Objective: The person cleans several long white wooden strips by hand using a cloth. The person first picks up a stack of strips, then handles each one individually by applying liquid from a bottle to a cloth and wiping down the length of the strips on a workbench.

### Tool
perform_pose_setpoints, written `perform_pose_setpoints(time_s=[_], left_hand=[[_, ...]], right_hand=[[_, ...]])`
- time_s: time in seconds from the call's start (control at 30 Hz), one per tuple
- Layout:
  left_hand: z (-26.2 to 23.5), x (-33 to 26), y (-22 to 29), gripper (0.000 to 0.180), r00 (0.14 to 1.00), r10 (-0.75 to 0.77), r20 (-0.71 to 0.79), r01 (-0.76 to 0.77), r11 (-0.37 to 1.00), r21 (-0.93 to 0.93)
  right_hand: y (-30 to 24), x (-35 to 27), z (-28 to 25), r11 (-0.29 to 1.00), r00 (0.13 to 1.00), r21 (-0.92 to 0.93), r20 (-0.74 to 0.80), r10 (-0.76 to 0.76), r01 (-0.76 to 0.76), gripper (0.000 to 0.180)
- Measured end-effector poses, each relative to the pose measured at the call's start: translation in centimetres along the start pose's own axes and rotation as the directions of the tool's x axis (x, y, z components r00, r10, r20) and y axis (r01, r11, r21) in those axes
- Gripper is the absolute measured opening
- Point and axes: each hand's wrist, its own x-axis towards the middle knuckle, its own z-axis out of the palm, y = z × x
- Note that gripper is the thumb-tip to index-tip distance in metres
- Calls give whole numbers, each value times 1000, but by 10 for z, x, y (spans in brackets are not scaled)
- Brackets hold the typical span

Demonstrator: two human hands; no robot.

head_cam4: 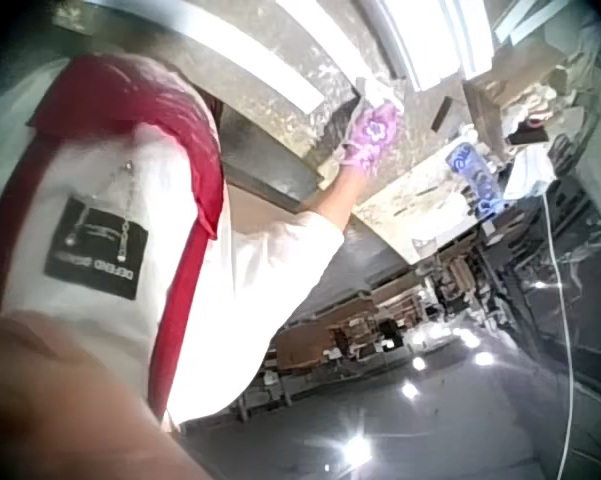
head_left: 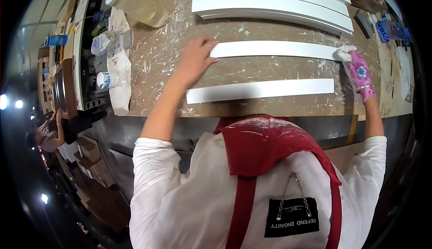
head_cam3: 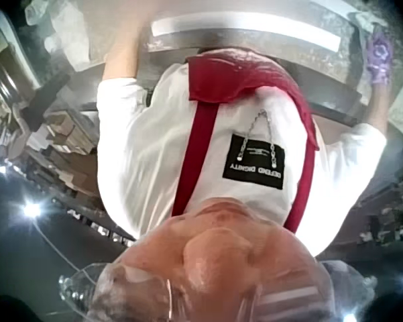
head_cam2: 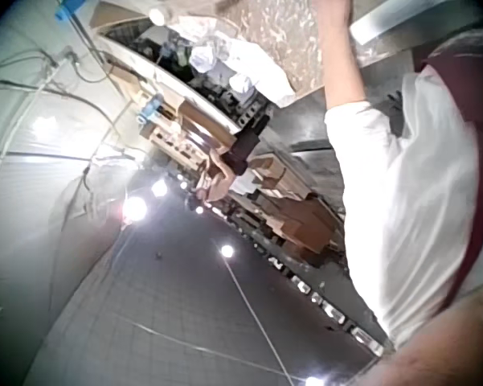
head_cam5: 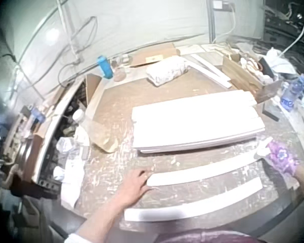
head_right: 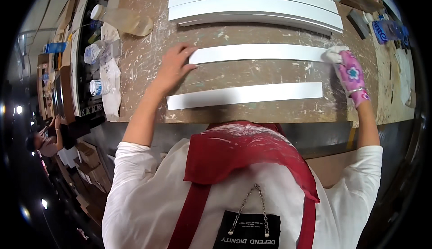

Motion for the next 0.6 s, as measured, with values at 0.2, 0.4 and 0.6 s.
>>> perform_pose_setpoints(time_s=[0.2,0.4,0.6], left_hand=[[-8,-19,-10,59,998,-37,-55,27,983,-180],[-6,-13,3,47,995,-25,-99,3,976,-220],[-43,-28,2,41,979,-149,-142,86,924,-373]], right_hand=[[12,20,12,849,928,412,-20,371,-330,36],[9,18,35,851,891,391,-143,431,-349,39],[-4,8,36,565,873,784,-62,483,-257,36]])
